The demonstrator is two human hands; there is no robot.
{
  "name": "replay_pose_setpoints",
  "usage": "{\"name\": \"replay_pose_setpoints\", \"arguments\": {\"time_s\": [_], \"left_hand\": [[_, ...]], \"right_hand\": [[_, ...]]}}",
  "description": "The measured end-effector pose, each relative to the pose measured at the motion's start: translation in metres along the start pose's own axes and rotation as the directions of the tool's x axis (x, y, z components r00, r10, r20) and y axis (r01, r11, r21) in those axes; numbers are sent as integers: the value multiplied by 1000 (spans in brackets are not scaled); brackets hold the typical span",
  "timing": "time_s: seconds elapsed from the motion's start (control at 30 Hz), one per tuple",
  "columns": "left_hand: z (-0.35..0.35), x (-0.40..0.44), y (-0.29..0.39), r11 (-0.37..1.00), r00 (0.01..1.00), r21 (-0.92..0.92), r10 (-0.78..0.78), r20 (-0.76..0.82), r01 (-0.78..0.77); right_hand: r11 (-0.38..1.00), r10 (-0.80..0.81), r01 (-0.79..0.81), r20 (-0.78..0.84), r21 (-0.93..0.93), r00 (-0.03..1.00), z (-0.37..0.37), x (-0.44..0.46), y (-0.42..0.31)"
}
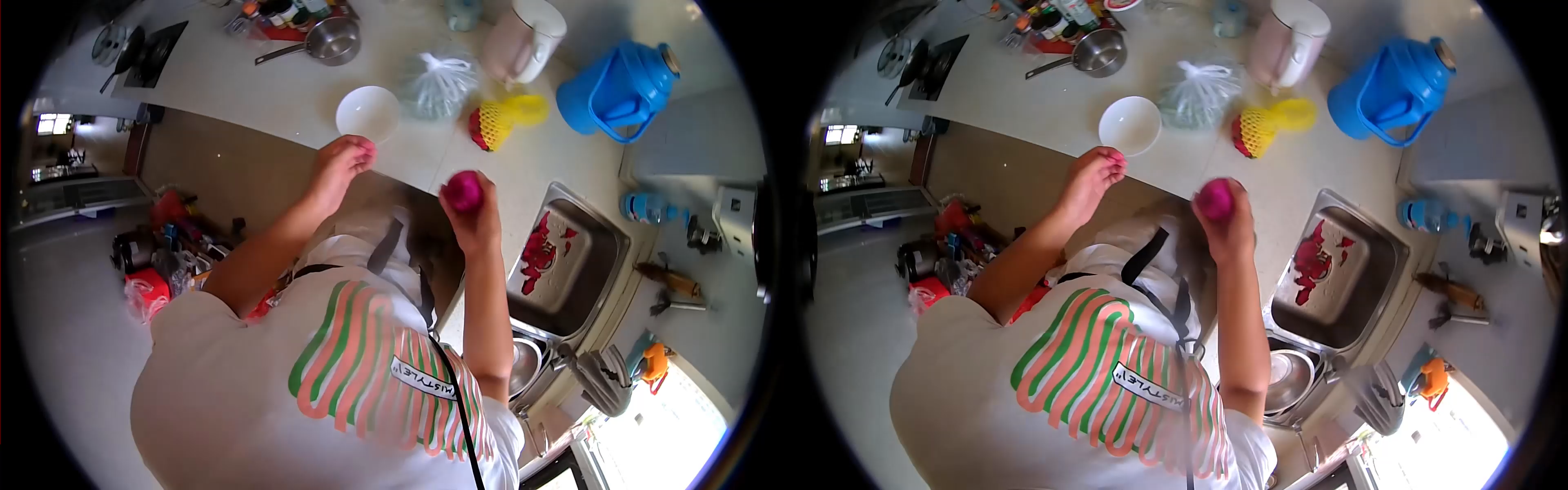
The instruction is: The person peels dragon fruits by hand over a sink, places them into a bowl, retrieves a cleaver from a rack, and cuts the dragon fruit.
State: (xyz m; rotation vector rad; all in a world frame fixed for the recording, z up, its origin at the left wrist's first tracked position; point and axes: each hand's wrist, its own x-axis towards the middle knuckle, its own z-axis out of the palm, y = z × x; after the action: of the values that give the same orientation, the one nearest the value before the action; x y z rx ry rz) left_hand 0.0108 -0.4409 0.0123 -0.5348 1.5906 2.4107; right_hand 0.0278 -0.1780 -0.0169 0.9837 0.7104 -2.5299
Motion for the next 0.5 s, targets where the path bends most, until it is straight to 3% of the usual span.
{"name": "replay_pose_setpoints", "arguments": {"time_s": [0.1,0.2,0.27,0.33,0.4,0.5], "left_hand": [[-33,-1,18,992,994,-123,1,-105,-14],[-59,-4,36,980,988,-196,6,-156,-37],[-77,-3,44,975,986,-213,30,-163,-65],[-96,2,53,967,981,-239,39,-191,-85],[-116,4,58,958,971,-271,27,-239,-94],[-145,15,65,944,961,-312,15,-277,-105]], "right_hand": [[965,116,-68,183,-252,976,66,36,19],[829,97,16,172,-558,980,118,74,46],[652,-38,121,127,-748,991,144,97,67],[383,-164,228,177,-895,970,156,125,83],[111,-251,252,218,-961,943,155,159,98],[-179,-312,253,298,-951,902,151,189,108]]}}
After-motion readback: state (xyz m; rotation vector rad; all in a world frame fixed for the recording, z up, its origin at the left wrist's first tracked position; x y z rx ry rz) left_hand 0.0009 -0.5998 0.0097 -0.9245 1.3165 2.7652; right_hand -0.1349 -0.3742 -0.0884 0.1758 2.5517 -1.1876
